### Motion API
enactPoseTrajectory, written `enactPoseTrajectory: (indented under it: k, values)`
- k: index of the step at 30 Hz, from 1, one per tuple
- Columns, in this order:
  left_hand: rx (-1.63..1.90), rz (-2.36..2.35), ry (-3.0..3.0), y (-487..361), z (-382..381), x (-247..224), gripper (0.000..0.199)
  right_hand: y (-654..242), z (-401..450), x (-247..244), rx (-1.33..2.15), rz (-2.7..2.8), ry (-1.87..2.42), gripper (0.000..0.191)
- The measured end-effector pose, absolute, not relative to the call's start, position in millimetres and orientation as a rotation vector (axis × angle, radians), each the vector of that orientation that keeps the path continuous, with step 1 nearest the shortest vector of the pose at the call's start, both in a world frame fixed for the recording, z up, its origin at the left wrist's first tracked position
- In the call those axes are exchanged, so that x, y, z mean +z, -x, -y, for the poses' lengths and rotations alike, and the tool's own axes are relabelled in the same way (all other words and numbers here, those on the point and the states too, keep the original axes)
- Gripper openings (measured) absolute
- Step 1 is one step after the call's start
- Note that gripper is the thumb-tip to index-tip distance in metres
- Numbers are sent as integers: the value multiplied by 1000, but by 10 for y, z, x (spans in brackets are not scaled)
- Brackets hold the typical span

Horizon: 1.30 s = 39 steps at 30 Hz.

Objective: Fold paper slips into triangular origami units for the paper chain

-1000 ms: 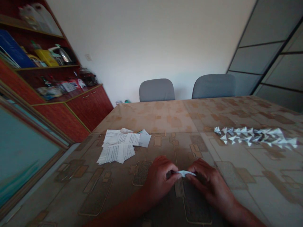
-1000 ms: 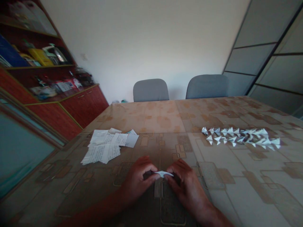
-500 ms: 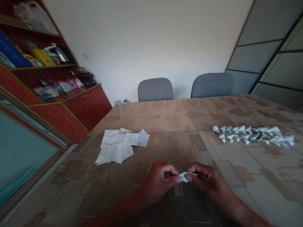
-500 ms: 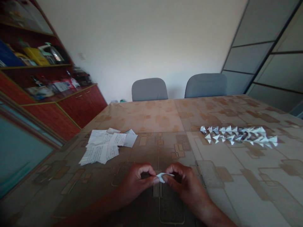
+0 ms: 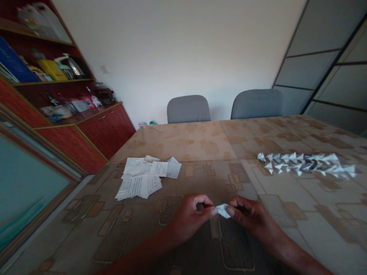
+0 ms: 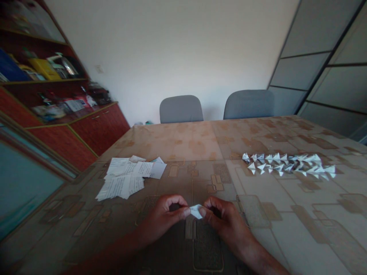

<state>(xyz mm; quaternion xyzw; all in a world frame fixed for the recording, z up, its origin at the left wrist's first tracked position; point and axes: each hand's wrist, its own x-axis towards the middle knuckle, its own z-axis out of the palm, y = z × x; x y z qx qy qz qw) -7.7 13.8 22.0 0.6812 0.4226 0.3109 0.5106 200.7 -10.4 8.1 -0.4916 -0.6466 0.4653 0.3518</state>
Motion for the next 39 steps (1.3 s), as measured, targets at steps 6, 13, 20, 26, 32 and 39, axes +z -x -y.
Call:
enactPoseTrajectory:
  k: [6, 13, 20, 26, 32, 39]
  values:
    - [702, -1026, -1585, 98, -178, 239, 22, -2045, 88, 120, 1178, 1675, 1251, 34]
    - [709, -1109, -1654, 67, -139, 180, 18, -2123, 79, 249, 560, 2113, 1045, 11]
    - [636, -1307, -2192, 9, -60, 120, 10, -2119, 25, 125, 373, 2362, 993, 8]
    - [640, -1224, -2396, 42, -65, 82, 10, -2092, 58, 185, 419, 2437, 1017, 8]
    - [668, -981, -2550, 62, -67, 57, 10, -2090, 63, 154, 427, 2459, 1041, 8]
    - [683, -939, -2557, 74, -94, 19, 9, -2123, 40, 72, 488, 2439, 1027, 6]
